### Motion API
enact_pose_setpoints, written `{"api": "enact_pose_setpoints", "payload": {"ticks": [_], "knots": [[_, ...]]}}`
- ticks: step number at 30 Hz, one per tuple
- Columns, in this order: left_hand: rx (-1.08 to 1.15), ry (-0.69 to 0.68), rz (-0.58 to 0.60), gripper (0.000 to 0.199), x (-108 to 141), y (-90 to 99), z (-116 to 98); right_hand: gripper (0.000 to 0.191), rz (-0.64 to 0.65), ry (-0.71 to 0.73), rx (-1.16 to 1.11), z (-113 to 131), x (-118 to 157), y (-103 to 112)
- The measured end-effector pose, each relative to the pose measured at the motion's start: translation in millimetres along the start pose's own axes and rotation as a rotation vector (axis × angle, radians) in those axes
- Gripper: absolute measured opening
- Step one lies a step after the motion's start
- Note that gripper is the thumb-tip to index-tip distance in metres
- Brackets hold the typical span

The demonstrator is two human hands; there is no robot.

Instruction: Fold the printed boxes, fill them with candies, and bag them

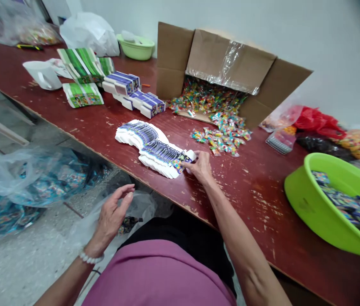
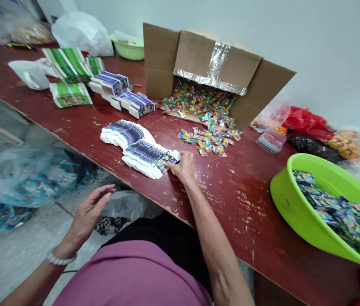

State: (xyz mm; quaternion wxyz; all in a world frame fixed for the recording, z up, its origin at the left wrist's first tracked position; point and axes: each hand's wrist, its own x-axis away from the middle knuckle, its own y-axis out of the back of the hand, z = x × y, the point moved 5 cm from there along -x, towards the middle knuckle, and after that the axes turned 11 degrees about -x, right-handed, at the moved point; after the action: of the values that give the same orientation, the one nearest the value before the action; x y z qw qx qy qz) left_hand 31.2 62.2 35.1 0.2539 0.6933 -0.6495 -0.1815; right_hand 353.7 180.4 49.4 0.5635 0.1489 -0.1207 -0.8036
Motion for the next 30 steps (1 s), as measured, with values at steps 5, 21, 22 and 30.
{"api": "enact_pose_setpoints", "payload": {"ticks": [5,21,22,30], "knots": [[0.116,-0.149,-0.037,0.047,0,-0.7,-57,0.039,0.031,-0.078,-0.364,8,23,22],[0.729,0.146,1.027,0.035,55,-71.0,-127,0.039,0.587,-0.33,-0.893,71,133,17],[0.721,0.149,0.981,0.033,53,-70.3,-126,0.041,0.596,-0.324,-0.889,72,134,18],[0.583,0.087,0.766,0.032,41,-74.8,-118,0.028,0.527,-0.289,-0.783,63,155,13]]}}
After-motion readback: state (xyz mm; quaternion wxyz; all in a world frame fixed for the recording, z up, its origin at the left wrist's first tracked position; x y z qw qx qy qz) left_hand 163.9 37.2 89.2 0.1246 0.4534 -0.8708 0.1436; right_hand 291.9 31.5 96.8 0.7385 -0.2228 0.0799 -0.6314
